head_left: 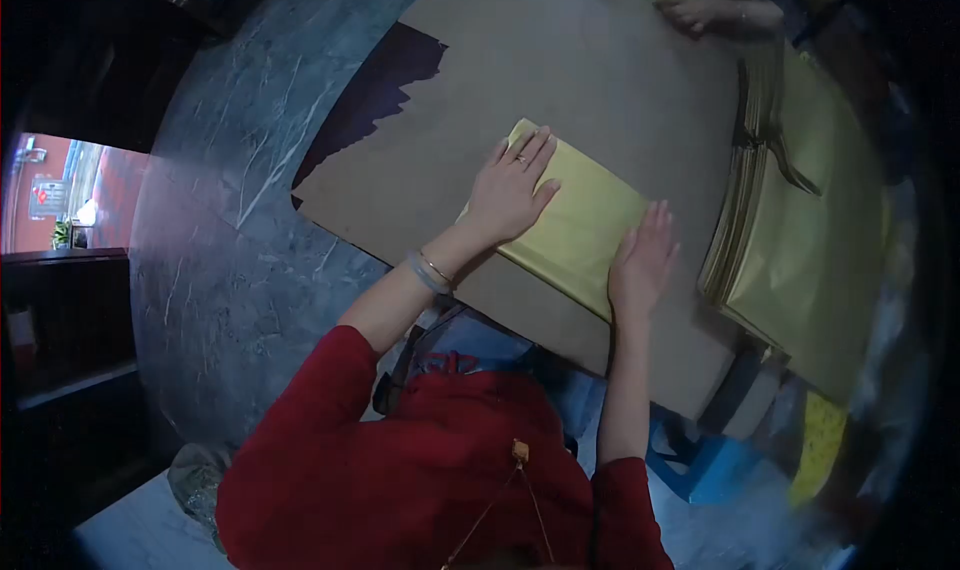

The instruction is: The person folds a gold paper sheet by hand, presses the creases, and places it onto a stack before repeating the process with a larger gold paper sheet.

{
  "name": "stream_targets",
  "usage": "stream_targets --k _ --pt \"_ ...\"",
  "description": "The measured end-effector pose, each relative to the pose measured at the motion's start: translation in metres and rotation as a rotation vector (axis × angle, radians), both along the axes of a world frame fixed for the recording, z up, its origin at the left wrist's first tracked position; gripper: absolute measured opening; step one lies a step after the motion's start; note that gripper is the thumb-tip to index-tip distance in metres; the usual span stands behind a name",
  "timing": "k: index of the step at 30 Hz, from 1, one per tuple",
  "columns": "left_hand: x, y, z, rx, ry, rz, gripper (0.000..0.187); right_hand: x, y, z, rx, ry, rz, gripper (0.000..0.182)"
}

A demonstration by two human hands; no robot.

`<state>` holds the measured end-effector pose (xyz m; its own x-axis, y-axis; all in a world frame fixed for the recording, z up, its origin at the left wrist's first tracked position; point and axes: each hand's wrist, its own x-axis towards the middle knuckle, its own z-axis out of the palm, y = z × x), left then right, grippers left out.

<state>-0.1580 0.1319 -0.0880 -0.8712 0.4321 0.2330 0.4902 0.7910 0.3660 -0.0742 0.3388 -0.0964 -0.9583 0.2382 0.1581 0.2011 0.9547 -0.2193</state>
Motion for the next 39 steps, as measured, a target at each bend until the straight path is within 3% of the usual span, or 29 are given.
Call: stream_targets --k 9,15,22,29,39 --pt "-0.001 -0.002 0.0 -0.081 0.028 0.075 0.06 0.001 0.0 0.006 0.055 -0.024 0.004 0.05" --pt "0.002 0.013 0.005 -0.081 0.057 -0.1 0.056 0.001 -0.001 0.005 0.053 -0.01 0.026 0.05" --pt "-0.001 0.026 0.0 -0.02 0.06 -0.109 0.056 0.0 0.002 0.0 0.078 -0.007 0.034 0.049" --pt "0.0 0.027 0.004 -0.054 -0.017 -0.03 0.064 0.002 0.003 -0.001 0.05 0.026 -0.024 0.05" --pt "0.005 0.027 0.009 -0.084 0.003 -0.113 0.07 0.004 0.0 -0.002 0.025 0.014 -0.01 0.052"
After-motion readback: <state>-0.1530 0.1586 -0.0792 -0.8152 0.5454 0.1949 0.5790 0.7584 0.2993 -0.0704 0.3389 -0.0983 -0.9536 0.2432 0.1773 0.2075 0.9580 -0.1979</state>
